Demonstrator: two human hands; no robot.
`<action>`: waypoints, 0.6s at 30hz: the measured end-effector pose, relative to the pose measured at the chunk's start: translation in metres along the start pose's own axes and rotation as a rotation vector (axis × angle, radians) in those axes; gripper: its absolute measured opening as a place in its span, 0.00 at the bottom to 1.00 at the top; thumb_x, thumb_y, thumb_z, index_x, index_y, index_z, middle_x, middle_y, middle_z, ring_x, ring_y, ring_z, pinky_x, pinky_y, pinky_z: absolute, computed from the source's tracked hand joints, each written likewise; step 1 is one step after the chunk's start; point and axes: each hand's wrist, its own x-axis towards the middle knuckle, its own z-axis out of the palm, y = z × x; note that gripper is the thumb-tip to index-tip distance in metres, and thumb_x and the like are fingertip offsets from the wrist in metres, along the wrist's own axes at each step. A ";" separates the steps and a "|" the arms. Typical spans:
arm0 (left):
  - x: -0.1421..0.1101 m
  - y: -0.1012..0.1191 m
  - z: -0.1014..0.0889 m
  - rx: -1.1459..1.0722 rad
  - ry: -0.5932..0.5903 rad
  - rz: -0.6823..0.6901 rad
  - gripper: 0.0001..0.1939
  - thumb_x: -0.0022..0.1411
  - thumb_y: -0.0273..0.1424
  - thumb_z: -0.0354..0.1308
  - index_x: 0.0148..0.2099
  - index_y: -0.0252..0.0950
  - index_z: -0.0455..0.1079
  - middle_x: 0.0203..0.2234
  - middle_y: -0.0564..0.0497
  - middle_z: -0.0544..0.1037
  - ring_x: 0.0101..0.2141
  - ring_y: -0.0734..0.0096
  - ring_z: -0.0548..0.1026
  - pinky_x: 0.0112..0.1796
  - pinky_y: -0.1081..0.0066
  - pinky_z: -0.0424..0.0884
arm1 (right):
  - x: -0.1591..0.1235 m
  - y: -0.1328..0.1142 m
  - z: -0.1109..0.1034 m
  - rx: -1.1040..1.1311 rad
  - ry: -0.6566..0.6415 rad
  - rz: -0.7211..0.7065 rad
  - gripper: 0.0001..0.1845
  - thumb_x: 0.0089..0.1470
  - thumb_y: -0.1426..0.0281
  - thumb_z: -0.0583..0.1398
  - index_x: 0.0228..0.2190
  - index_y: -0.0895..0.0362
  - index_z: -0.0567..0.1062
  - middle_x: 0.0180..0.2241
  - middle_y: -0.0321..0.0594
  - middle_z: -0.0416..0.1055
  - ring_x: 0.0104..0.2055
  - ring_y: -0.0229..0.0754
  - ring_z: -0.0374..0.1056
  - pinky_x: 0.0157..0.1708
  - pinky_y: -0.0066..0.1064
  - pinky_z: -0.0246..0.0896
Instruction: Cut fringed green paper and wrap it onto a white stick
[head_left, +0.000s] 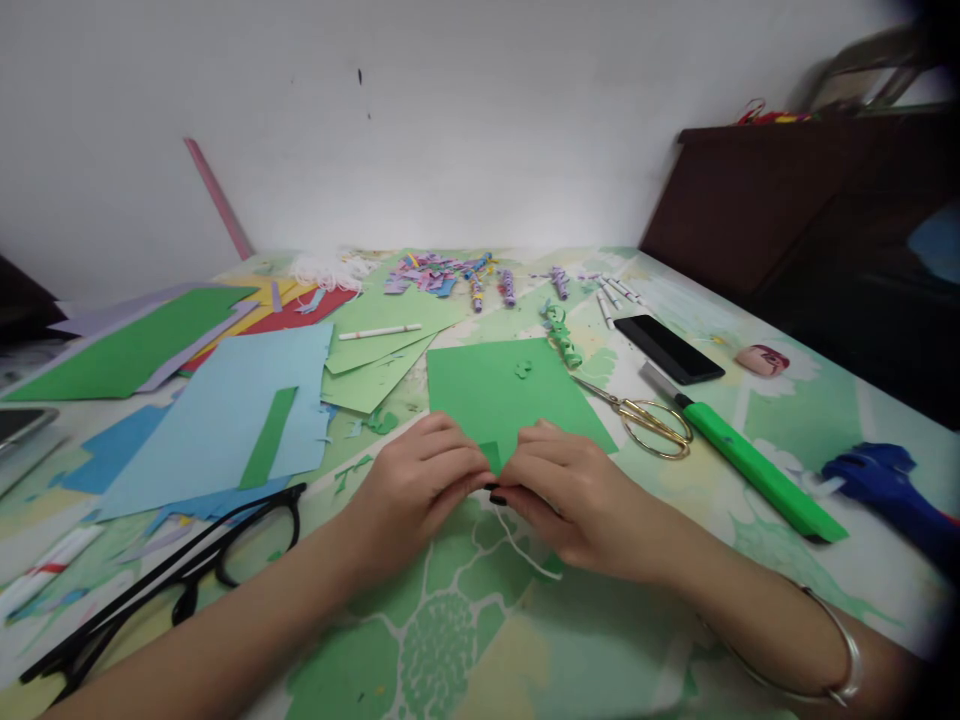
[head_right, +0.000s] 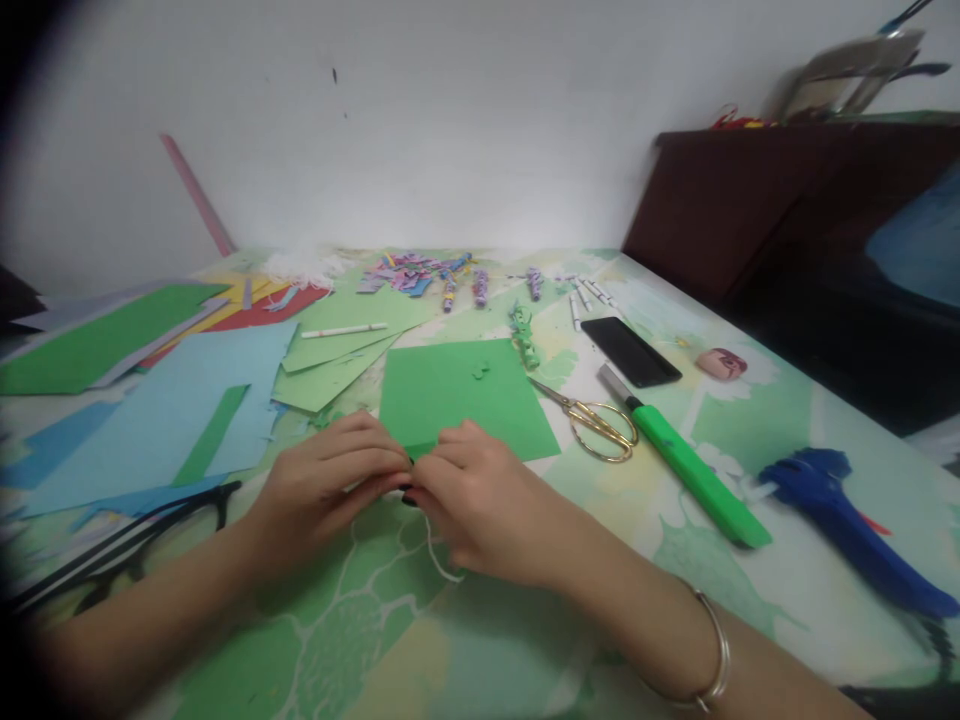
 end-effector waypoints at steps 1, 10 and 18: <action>-0.001 0.000 0.000 0.017 0.011 0.021 0.06 0.62 0.25 0.53 0.35 0.35 0.70 0.27 0.48 0.76 0.31 0.67 0.68 0.35 0.66 0.65 | 0.000 0.000 0.000 -0.011 -0.004 -0.008 0.11 0.58 0.76 0.52 0.26 0.63 0.70 0.23 0.39 0.64 0.27 0.37 0.55 0.32 0.31 0.51; -0.001 0.001 0.000 0.044 0.056 0.017 0.04 0.60 0.23 0.56 0.34 0.34 0.70 0.26 0.49 0.76 0.30 0.68 0.68 0.35 0.66 0.66 | 0.001 -0.001 0.001 -0.045 0.024 0.028 0.15 0.59 0.75 0.51 0.22 0.62 0.69 0.20 0.38 0.63 0.25 0.36 0.54 0.30 0.32 0.50; 0.002 0.005 -0.004 -0.147 0.060 -0.254 0.06 0.60 0.26 0.56 0.31 0.36 0.72 0.23 0.51 0.75 0.28 0.70 0.69 0.31 0.68 0.65 | -0.001 0.004 -0.001 0.109 0.178 -0.007 0.10 0.57 0.75 0.54 0.28 0.61 0.74 0.21 0.39 0.68 0.26 0.37 0.59 0.29 0.31 0.53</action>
